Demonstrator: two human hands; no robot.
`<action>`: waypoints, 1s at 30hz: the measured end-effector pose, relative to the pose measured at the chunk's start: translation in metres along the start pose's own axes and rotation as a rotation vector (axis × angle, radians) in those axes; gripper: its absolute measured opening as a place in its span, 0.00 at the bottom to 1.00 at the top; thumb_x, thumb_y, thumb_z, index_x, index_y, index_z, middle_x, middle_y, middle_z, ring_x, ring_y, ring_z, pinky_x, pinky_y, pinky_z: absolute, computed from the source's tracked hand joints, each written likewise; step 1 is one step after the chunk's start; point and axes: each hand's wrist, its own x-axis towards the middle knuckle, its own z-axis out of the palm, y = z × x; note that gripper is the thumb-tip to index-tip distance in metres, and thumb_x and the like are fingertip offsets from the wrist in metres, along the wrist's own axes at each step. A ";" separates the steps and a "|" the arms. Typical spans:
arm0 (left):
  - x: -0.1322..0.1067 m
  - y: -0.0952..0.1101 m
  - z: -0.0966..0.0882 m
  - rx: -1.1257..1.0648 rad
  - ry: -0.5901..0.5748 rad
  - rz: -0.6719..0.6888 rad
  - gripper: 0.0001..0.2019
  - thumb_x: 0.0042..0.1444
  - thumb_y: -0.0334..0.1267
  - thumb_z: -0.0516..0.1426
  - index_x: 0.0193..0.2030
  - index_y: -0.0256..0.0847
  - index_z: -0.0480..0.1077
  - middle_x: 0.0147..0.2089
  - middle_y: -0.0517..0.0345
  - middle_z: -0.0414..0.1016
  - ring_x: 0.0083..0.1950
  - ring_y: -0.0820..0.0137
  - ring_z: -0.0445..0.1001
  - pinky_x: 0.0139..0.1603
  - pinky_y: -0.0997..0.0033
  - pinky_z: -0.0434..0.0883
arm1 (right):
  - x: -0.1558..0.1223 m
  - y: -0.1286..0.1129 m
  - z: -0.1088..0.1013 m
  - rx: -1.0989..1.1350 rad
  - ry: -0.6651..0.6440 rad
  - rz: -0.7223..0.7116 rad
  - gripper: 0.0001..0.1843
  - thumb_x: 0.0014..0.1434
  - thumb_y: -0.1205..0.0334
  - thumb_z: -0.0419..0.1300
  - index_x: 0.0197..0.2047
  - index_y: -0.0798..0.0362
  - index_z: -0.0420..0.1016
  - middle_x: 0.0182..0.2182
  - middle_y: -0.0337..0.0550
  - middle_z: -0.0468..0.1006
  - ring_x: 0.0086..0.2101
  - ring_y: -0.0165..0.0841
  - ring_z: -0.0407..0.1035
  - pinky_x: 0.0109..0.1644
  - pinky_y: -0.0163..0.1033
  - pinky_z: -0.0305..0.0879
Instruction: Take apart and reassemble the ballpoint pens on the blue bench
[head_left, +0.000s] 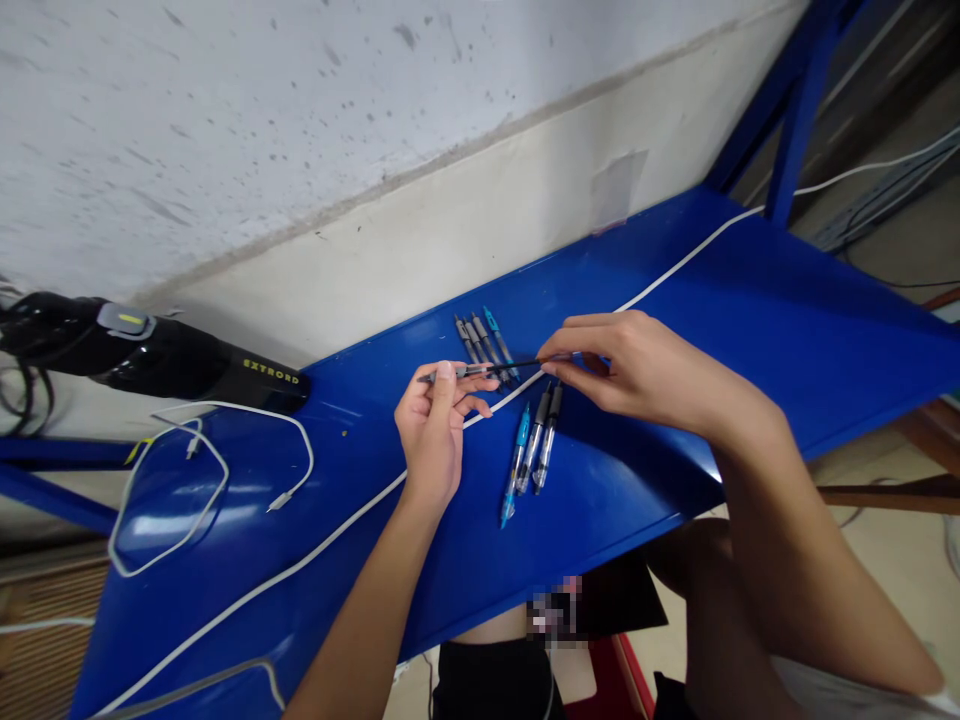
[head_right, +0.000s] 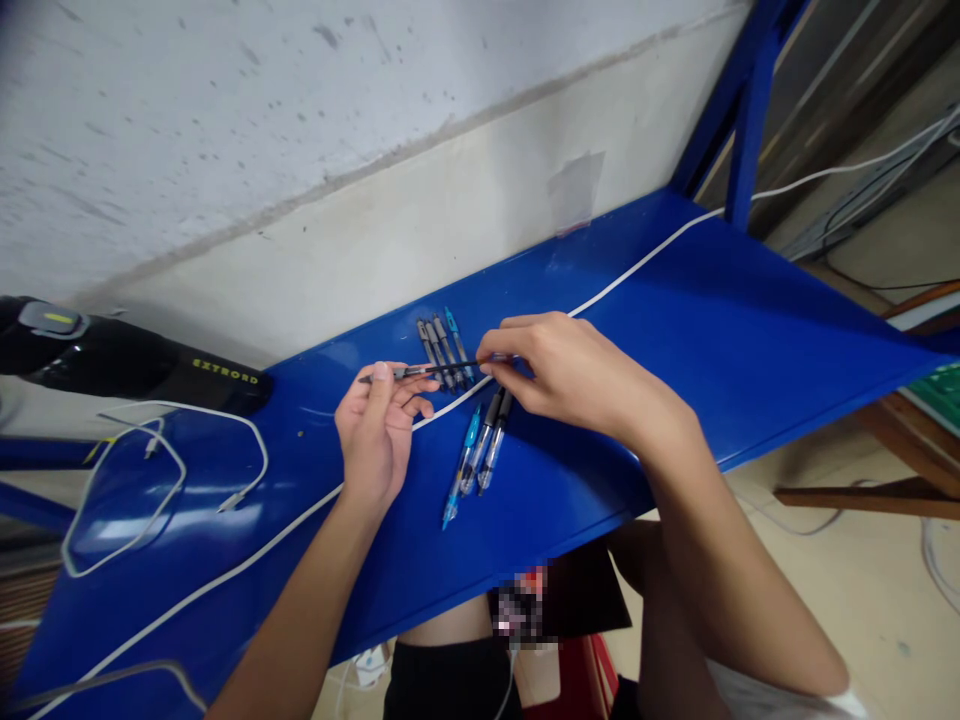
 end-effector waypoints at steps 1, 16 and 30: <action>0.000 0.000 0.000 -0.001 -0.002 0.002 0.14 0.70 0.49 0.66 0.46 0.39 0.75 0.43 0.49 0.86 0.41 0.64 0.88 0.31 0.73 0.78 | 0.000 0.000 0.000 -0.005 0.000 0.000 0.09 0.74 0.61 0.61 0.50 0.48 0.84 0.40 0.44 0.83 0.35 0.34 0.74 0.40 0.39 0.61; -0.005 -0.002 0.003 0.037 -0.122 -0.015 0.10 0.70 0.45 0.66 0.49 0.40 0.78 0.49 0.46 0.86 0.45 0.63 0.87 0.34 0.70 0.81 | 0.006 -0.008 0.012 0.042 -0.044 -0.043 0.08 0.75 0.65 0.59 0.49 0.52 0.81 0.40 0.45 0.83 0.36 0.34 0.74 0.41 0.39 0.60; -0.006 -0.004 0.000 0.128 -0.112 0.042 0.10 0.56 0.34 0.76 0.44 0.43 0.84 0.45 0.53 0.88 0.44 0.69 0.86 0.40 0.75 0.82 | 0.013 -0.020 0.043 0.169 -0.070 0.077 0.03 0.74 0.65 0.57 0.46 0.50 0.65 0.36 0.43 0.79 0.34 0.36 0.72 0.38 0.39 0.59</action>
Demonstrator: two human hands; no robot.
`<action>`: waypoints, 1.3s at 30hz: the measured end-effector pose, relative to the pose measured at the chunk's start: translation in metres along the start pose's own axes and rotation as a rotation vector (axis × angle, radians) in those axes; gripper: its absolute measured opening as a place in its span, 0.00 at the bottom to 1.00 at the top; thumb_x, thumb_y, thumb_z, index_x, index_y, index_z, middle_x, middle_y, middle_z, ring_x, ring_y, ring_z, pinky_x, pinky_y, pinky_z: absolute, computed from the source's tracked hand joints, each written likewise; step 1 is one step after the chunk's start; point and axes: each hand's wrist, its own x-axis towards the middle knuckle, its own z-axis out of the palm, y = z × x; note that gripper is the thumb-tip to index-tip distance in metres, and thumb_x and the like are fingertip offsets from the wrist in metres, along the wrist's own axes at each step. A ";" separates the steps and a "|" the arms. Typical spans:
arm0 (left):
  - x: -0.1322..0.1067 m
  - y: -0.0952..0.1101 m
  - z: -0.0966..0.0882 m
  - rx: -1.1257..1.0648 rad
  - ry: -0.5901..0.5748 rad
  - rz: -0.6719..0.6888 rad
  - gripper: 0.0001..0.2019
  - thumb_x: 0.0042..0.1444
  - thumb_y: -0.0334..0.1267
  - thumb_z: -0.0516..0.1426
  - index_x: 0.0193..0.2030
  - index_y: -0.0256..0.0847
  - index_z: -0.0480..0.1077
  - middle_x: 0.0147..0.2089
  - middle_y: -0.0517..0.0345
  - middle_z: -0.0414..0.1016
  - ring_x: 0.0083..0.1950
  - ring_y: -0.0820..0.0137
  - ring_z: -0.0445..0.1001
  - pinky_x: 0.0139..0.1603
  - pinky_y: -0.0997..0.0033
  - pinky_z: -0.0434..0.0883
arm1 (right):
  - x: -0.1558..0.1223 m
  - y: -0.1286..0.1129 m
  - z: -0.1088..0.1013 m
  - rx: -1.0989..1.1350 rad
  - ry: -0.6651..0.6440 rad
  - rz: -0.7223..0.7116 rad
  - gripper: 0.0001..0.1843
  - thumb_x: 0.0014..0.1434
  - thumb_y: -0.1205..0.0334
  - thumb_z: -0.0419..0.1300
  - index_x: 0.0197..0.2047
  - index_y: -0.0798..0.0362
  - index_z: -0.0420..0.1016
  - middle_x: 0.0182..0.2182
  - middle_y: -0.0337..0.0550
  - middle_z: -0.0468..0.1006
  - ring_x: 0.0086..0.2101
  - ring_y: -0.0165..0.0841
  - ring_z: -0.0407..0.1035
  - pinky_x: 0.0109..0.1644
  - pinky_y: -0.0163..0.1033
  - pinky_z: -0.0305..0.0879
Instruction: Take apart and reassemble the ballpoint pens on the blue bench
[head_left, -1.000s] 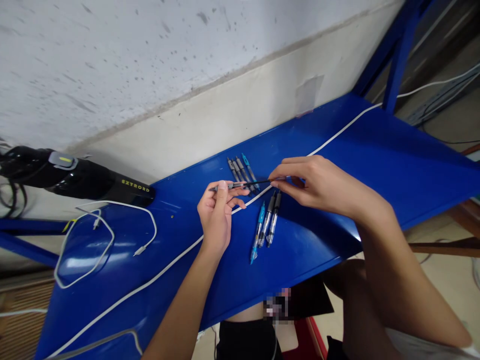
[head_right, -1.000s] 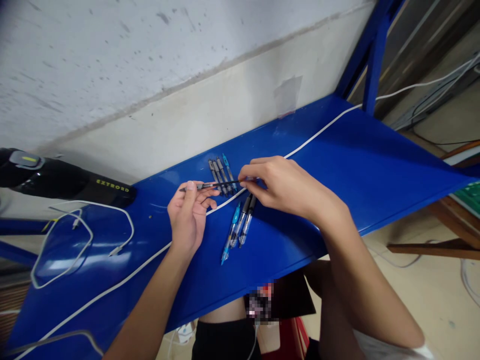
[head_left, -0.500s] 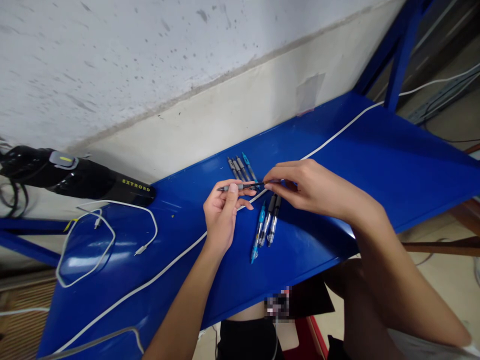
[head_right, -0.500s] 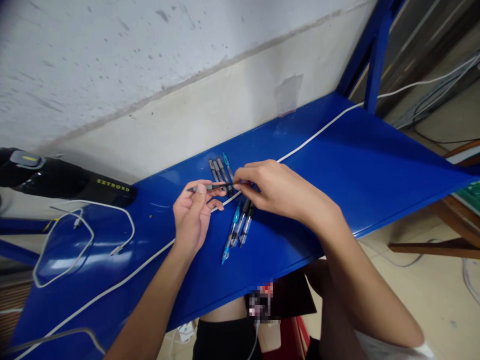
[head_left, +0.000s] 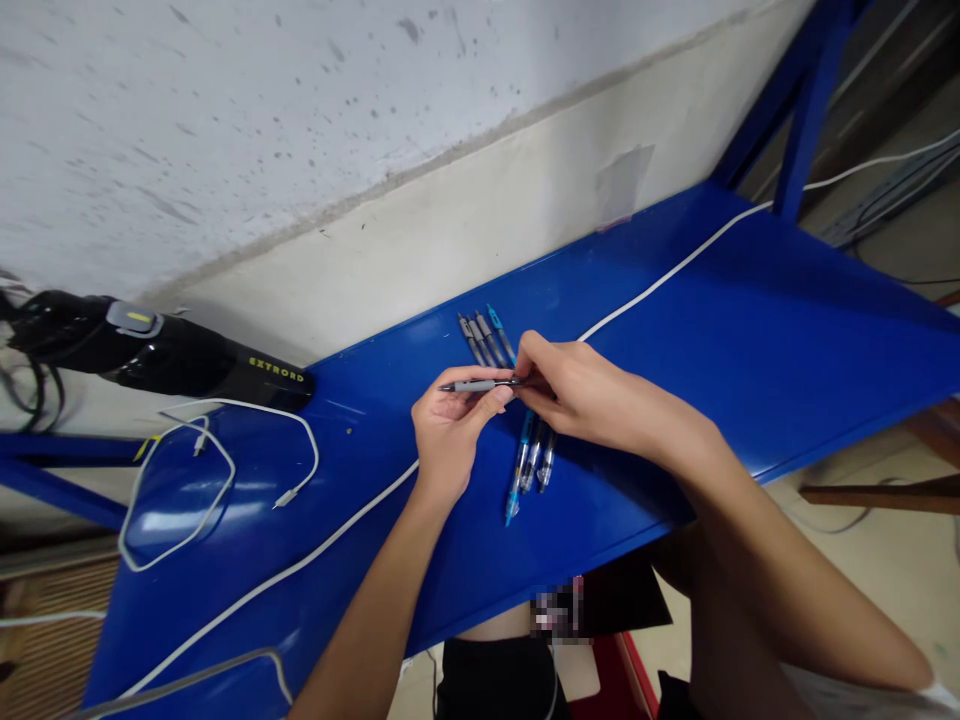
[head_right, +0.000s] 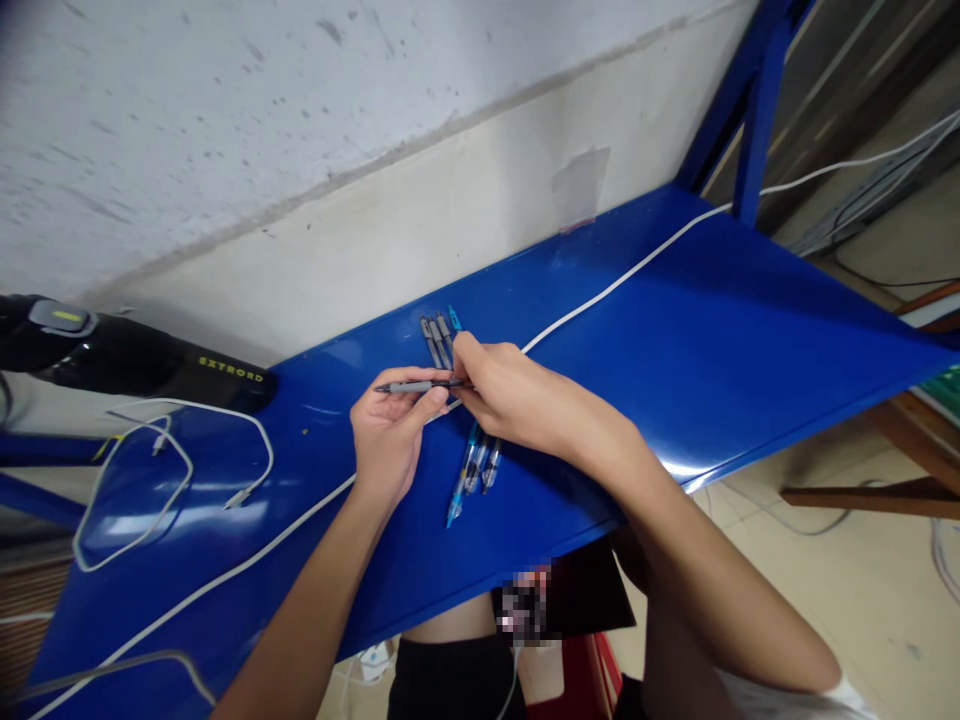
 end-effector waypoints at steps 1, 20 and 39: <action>0.000 0.000 0.000 0.007 0.004 -0.006 0.10 0.56 0.34 0.76 0.44 0.43 0.85 0.45 0.53 0.88 0.44 0.69 0.85 0.40 0.75 0.82 | 0.000 0.000 0.001 0.004 0.005 -0.006 0.03 0.74 0.66 0.57 0.46 0.50 0.65 0.37 0.43 0.79 0.34 0.36 0.72 0.38 0.39 0.60; 0.002 -0.001 -0.002 0.009 0.046 0.012 0.09 0.53 0.36 0.77 0.40 0.43 0.87 0.44 0.54 0.82 0.39 0.72 0.78 0.41 0.71 0.78 | 0.001 0.001 -0.005 0.016 -0.061 -0.123 0.09 0.79 0.64 0.52 0.45 0.51 0.71 0.41 0.46 0.78 0.37 0.36 0.71 0.43 0.41 0.62; 0.003 -0.002 -0.004 -0.028 0.073 -0.018 0.09 0.53 0.37 0.77 0.39 0.41 0.86 0.46 0.54 0.81 0.40 0.71 0.78 0.38 0.73 0.77 | 0.001 0.000 -0.006 0.027 -0.060 -0.107 0.10 0.80 0.59 0.52 0.44 0.50 0.69 0.37 0.43 0.77 0.35 0.35 0.69 0.41 0.40 0.60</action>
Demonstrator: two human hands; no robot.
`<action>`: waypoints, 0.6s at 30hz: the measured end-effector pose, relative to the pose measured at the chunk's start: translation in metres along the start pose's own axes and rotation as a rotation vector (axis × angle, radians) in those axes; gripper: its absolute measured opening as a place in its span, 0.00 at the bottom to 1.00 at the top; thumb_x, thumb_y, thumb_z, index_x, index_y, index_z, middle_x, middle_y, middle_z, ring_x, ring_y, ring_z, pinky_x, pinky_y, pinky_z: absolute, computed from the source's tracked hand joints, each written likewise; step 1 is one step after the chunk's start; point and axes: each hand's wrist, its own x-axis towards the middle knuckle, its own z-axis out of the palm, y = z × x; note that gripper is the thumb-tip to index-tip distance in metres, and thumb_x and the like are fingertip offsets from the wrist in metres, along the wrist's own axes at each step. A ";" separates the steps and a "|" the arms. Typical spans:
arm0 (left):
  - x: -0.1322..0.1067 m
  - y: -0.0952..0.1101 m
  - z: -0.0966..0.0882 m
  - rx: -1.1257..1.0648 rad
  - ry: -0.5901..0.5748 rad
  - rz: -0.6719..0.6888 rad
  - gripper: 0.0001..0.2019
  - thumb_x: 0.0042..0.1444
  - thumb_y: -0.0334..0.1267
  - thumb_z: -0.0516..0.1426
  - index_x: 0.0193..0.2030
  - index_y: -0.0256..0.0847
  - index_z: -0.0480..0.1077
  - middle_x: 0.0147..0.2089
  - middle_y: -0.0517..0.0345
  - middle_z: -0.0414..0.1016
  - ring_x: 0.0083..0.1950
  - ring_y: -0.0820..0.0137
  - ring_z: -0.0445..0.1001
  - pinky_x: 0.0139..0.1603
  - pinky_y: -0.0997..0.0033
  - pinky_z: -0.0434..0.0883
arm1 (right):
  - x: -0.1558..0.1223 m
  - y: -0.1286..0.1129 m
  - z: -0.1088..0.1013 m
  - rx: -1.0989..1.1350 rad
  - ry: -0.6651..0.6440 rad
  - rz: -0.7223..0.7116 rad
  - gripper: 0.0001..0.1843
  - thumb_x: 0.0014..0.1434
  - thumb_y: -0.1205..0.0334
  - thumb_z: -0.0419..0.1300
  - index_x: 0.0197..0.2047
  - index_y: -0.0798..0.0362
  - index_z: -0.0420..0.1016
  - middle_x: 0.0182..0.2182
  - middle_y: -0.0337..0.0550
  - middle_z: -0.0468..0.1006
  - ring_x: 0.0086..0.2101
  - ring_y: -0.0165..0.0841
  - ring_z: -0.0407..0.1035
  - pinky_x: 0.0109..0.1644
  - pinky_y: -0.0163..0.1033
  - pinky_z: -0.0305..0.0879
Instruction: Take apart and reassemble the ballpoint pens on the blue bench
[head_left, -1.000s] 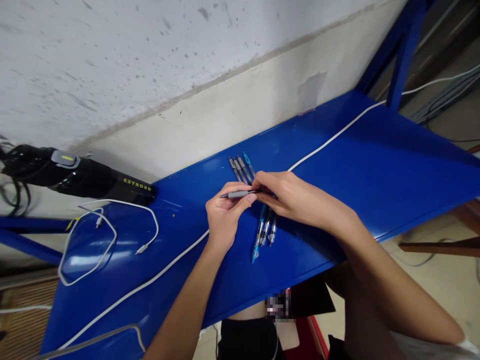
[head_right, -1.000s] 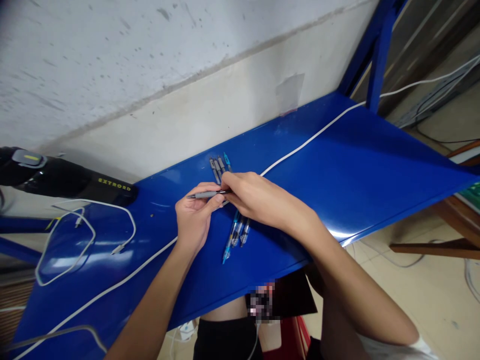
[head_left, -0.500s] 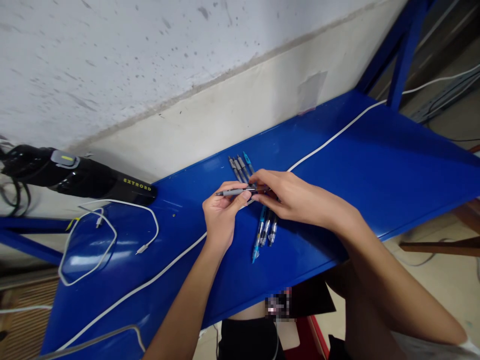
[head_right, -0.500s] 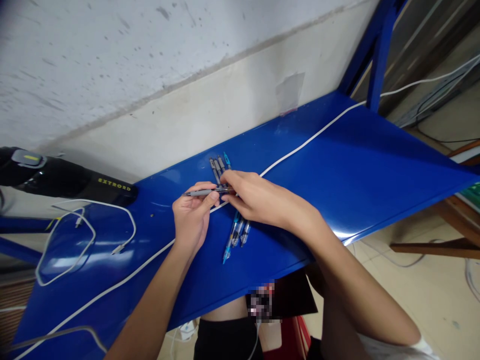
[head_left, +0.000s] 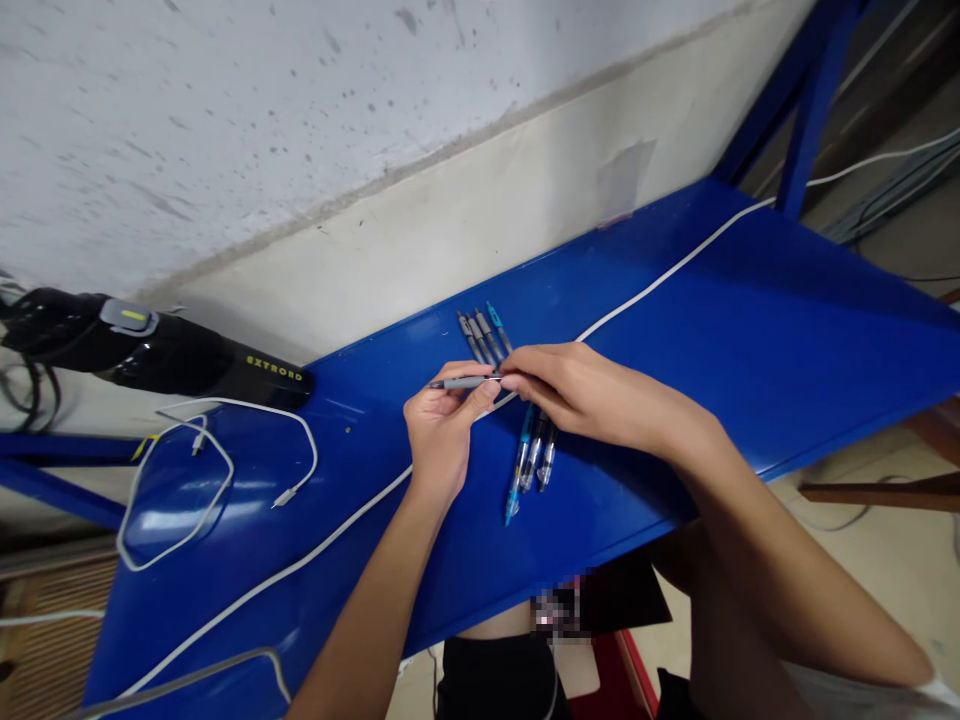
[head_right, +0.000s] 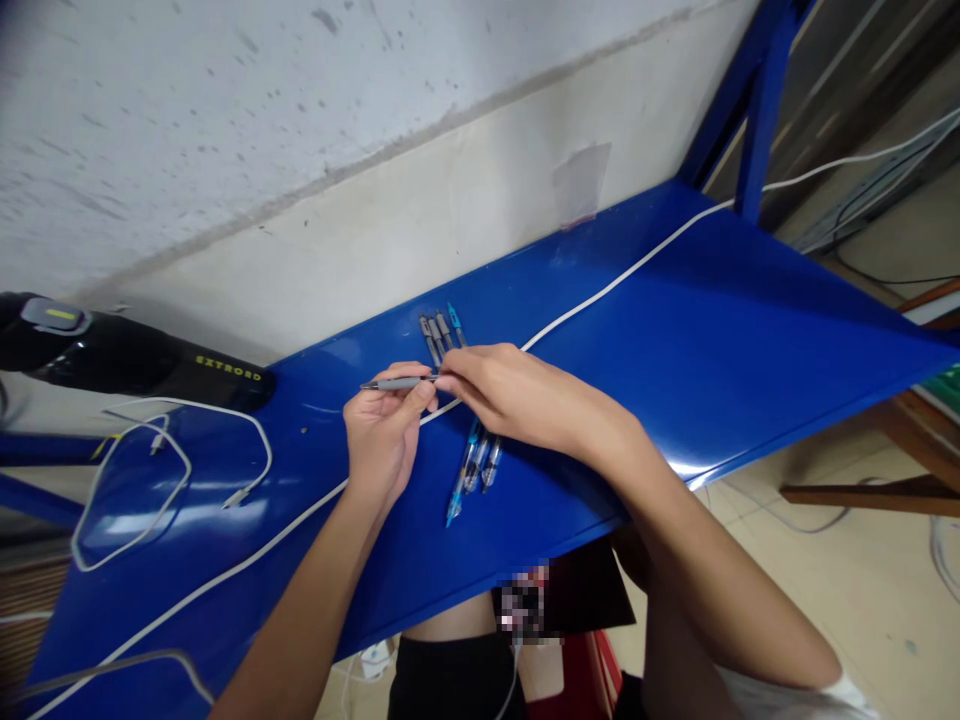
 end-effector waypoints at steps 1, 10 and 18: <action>0.000 0.000 0.000 -0.003 -0.005 0.002 0.09 0.54 0.37 0.77 0.39 0.41 0.86 0.46 0.54 0.81 0.40 0.71 0.78 0.38 0.73 0.77 | 0.000 0.000 0.000 0.005 0.012 0.006 0.08 0.79 0.59 0.54 0.46 0.50 0.69 0.38 0.43 0.78 0.35 0.35 0.70 0.41 0.40 0.60; 0.001 -0.001 -0.001 -0.042 -0.014 -0.001 0.09 0.54 0.36 0.76 0.42 0.42 0.86 0.45 0.55 0.80 0.40 0.72 0.78 0.38 0.73 0.77 | 0.000 0.000 0.000 0.042 0.003 0.020 0.04 0.78 0.60 0.56 0.49 0.50 0.69 0.39 0.44 0.80 0.36 0.36 0.72 0.41 0.40 0.61; 0.001 0.000 0.000 -0.050 -0.002 -0.012 0.11 0.52 0.37 0.77 0.40 0.41 0.85 0.45 0.54 0.81 0.38 0.73 0.77 0.37 0.72 0.75 | -0.001 0.000 -0.001 0.008 -0.005 0.025 0.04 0.78 0.61 0.55 0.48 0.50 0.69 0.38 0.43 0.80 0.34 0.35 0.71 0.39 0.39 0.58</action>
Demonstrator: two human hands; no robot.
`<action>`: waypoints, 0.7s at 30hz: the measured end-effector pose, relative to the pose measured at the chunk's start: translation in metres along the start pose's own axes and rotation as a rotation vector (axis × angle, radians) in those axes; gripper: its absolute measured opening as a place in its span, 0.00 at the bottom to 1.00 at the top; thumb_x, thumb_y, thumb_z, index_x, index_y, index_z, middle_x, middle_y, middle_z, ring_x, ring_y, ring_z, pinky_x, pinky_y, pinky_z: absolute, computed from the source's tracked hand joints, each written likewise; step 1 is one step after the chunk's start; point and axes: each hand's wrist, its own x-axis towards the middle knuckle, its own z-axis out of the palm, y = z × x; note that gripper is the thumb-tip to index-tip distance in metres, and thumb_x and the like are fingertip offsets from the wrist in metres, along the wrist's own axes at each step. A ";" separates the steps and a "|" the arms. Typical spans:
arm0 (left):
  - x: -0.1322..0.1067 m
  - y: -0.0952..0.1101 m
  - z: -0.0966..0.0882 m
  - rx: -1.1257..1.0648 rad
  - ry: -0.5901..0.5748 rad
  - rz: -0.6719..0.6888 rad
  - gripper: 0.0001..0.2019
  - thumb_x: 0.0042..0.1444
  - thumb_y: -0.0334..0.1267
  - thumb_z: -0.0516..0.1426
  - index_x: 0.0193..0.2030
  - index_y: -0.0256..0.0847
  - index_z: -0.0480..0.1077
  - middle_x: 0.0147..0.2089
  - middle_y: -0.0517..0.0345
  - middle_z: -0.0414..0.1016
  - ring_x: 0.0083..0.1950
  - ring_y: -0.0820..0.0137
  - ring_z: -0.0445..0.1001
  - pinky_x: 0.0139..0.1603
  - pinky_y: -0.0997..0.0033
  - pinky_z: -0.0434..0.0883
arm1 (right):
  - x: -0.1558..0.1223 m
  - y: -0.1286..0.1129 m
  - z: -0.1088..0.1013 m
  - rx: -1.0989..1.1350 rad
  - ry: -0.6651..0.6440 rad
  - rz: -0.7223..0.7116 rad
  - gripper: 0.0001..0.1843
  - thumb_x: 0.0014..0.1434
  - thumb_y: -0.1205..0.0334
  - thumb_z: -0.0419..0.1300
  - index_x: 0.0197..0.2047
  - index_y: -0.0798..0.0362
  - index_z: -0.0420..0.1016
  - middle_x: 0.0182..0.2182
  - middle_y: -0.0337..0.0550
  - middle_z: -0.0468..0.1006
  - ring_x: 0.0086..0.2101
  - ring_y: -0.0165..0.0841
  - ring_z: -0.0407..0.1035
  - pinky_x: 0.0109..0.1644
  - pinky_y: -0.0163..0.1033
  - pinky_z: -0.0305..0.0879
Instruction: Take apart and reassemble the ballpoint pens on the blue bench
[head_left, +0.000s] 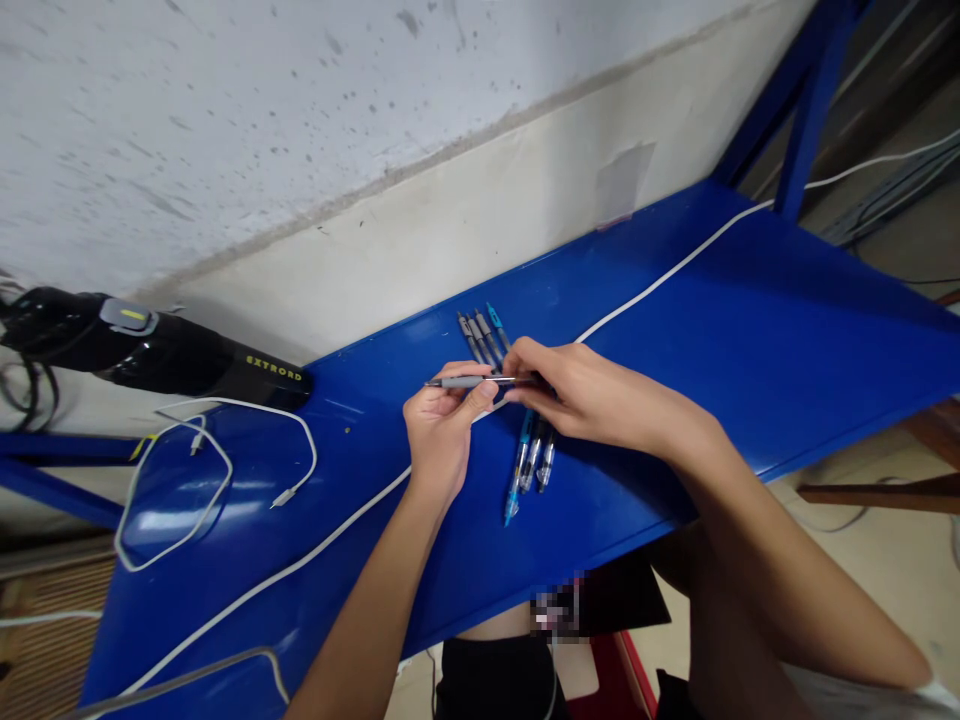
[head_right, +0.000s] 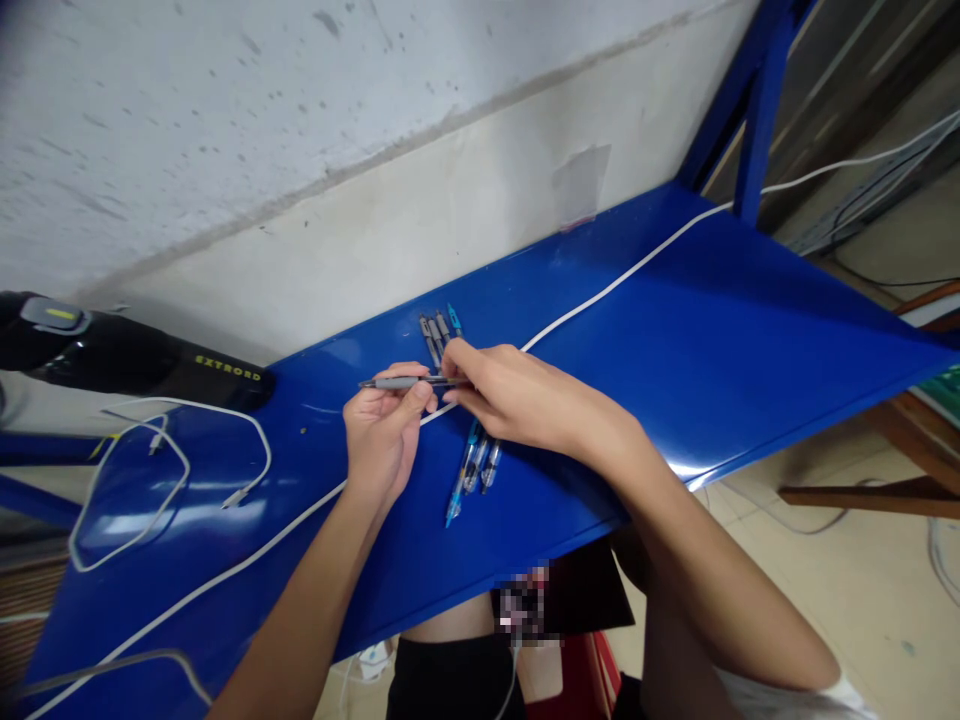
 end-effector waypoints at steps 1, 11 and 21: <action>0.000 0.000 0.000 -0.004 0.002 0.000 0.11 0.52 0.37 0.78 0.40 0.40 0.85 0.45 0.54 0.81 0.37 0.73 0.76 0.37 0.72 0.75 | 0.000 0.000 0.000 0.001 -0.005 0.004 0.04 0.78 0.62 0.54 0.48 0.50 0.69 0.37 0.42 0.80 0.33 0.35 0.71 0.38 0.39 0.57; 0.001 0.000 0.000 -0.026 0.008 -0.004 0.10 0.52 0.39 0.78 0.39 0.41 0.86 0.45 0.54 0.82 0.35 0.75 0.74 0.38 0.71 0.75 | 0.000 -0.001 0.000 -0.017 -0.030 0.012 0.11 0.80 0.60 0.51 0.43 0.50 0.70 0.33 0.41 0.79 0.31 0.33 0.69 0.38 0.39 0.57; 0.000 0.002 -0.002 -0.070 -0.026 -0.058 0.10 0.55 0.42 0.76 0.41 0.43 0.86 0.47 0.54 0.80 0.37 0.74 0.75 0.39 0.72 0.75 | 0.002 -0.006 -0.001 0.020 -0.060 -0.002 0.13 0.80 0.61 0.51 0.41 0.51 0.70 0.26 0.36 0.73 0.25 0.30 0.62 0.35 0.39 0.51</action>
